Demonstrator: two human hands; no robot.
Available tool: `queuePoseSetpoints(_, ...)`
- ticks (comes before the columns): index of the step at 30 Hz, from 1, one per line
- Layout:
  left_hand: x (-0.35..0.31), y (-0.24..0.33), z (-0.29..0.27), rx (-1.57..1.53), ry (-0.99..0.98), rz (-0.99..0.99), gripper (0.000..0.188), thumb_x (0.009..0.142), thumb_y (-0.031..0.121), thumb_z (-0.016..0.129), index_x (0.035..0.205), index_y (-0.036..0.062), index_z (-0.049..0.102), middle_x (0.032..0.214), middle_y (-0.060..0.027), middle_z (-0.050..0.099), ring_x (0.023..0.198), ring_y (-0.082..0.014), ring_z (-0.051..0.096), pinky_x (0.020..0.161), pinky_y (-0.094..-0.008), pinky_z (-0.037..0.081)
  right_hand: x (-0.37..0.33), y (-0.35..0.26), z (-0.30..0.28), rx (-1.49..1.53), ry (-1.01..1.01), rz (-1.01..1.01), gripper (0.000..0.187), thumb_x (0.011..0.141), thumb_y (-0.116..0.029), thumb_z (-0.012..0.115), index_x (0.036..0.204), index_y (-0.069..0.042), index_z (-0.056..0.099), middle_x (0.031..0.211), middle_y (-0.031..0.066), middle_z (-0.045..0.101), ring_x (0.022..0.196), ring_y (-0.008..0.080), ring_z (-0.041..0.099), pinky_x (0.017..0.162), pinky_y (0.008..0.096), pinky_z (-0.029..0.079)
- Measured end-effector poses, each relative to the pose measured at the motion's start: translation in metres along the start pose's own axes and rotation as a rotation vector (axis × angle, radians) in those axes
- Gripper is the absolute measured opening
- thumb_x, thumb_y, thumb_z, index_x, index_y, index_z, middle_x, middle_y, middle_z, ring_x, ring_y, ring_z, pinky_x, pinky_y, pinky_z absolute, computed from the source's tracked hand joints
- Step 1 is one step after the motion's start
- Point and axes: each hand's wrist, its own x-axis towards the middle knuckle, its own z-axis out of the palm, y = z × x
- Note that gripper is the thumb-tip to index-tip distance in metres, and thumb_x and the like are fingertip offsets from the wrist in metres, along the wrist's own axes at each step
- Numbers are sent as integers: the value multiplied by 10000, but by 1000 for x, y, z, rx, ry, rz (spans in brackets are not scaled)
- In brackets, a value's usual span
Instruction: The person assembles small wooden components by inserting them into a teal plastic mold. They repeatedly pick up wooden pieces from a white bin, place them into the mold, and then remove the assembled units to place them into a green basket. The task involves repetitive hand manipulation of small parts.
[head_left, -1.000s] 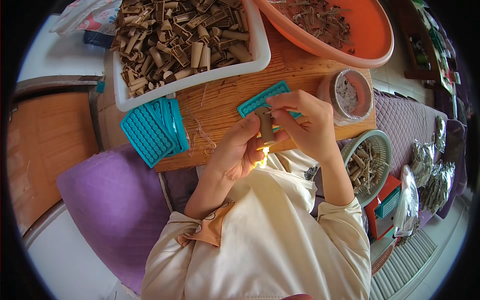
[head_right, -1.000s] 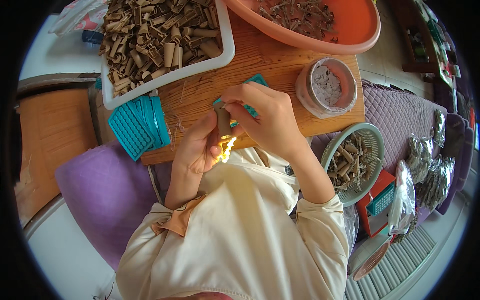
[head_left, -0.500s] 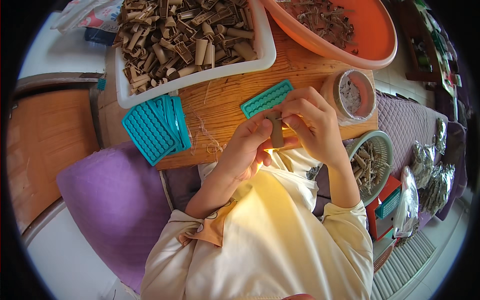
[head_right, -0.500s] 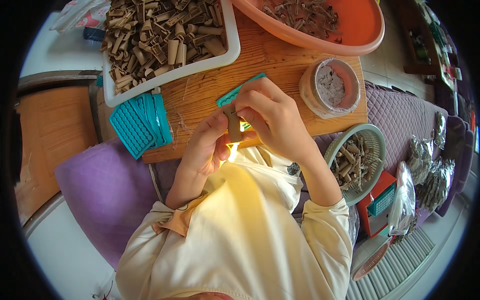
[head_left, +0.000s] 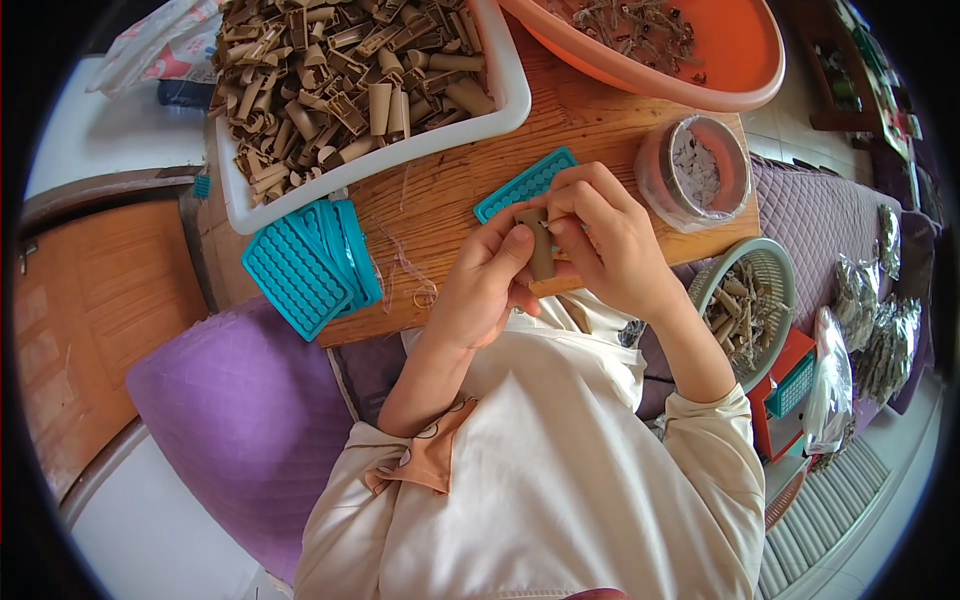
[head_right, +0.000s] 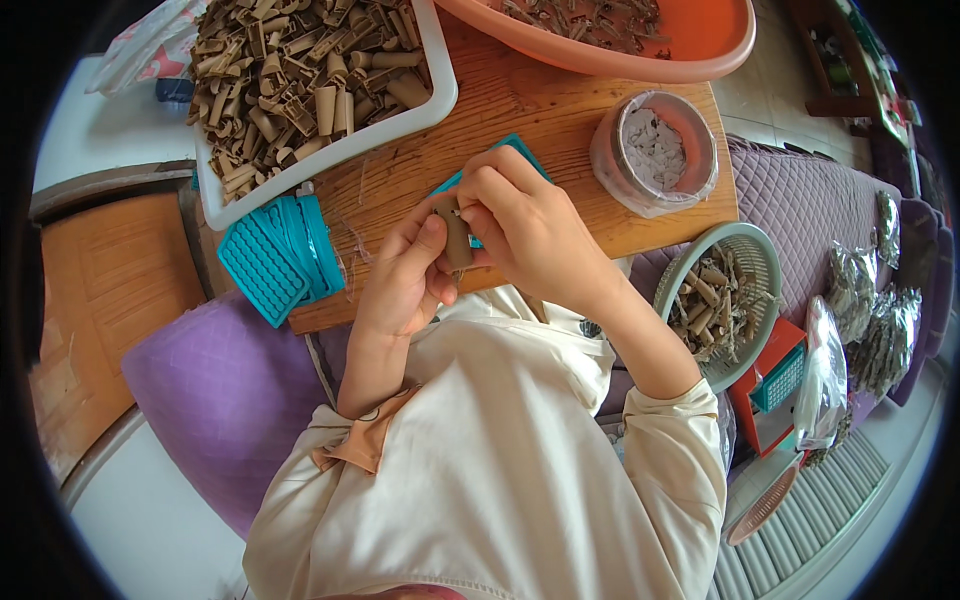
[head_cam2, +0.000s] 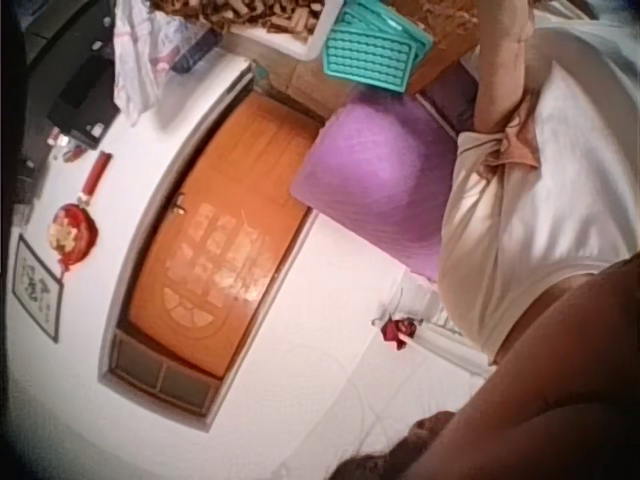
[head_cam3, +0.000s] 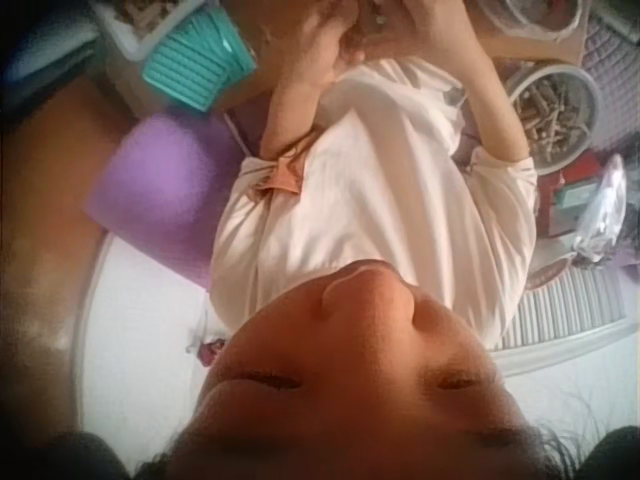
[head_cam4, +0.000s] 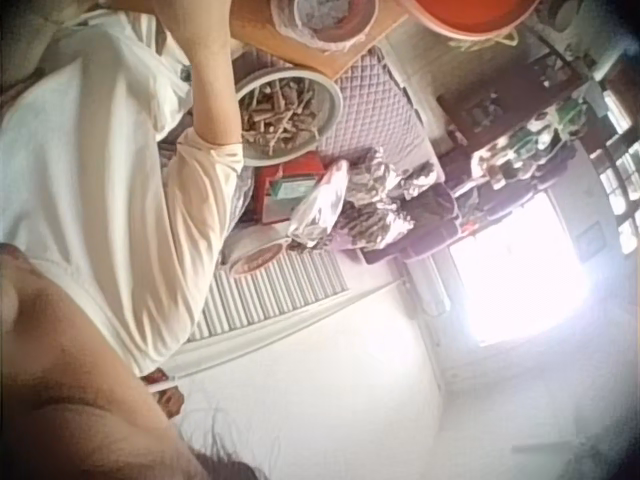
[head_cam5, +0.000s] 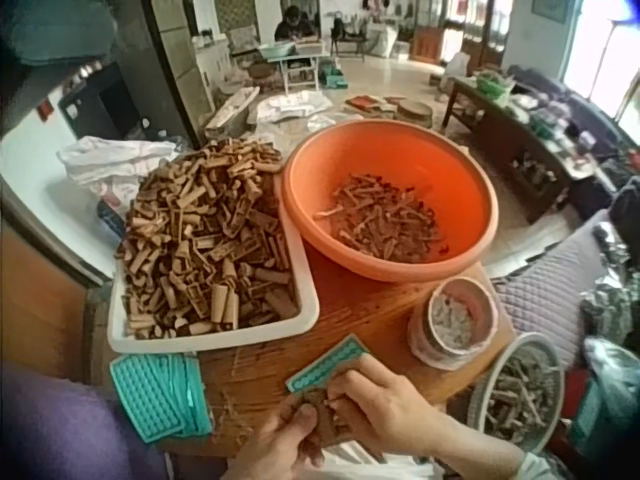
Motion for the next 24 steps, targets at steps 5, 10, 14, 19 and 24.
queuePoseSetpoints(5, -3, -5, 0, 44, -11, 16, 367, 900, 251, 402, 1165, -2, 397, 868, -57, 554, 687, -85, 591, 422, -155, 481, -4, 7, 5, 29, 49, -7, 136, 716, 35, 540, 821, -11, 466, 838, 108, 482, 660, 271, 511, 542, 328, 448)
queuePoseSetpoints(10, -7, -5, 4, 89, -12, 37, 357, 904, 238, 391, 1170, 0, 393, 892, -70, 553, 724, -107, 594, 439, -163, 495, -7, 7, 3, 8, 25, -46, 153, 690, 43, 559, 781, -22, 455, 838, 94, 485, 656, 263, 515, 523, 321, 446)
queuePoseSetpoints(14, -6, -7, 2, 97, -24, 56, 353, 904, 236, 390, 1166, 1, 395, 906, -74, 554, 740, -102, 593, 443, -164, 496, -9, 7, 2, 29, 7, -34, 161, 679, 48, 570, 767, -22, 455, 844, 94, 481, 676, 261, 517, 539, 316, 449)
queuePoseSetpoints(19, -7, -7, 5, 187, -18, 45, 358, 891, 248, 433, 1148, 0, 411, 924, -63, 554, 764, -92, 576, 528, -182, 490, -9, 8, -12, 115, -72, -29, 149, 700, 51, 567, 790, -10, 465, 859, 98, 474, 755, 241, 529, 603, 300, 459)
queuePoseSetpoints(24, 3, -2, 14, 567, -123, 421, 314, 821, 232, 557, 1066, 43, 503, 1003, -64, 540, 865, -135, 502, 658, -220, 432, -30, 8, -2, 469, 257, 120, 198, 793, -141, 570, 934, -14, 513, 900, 98, 490, 809, 203, 536, 675, 292, 454)
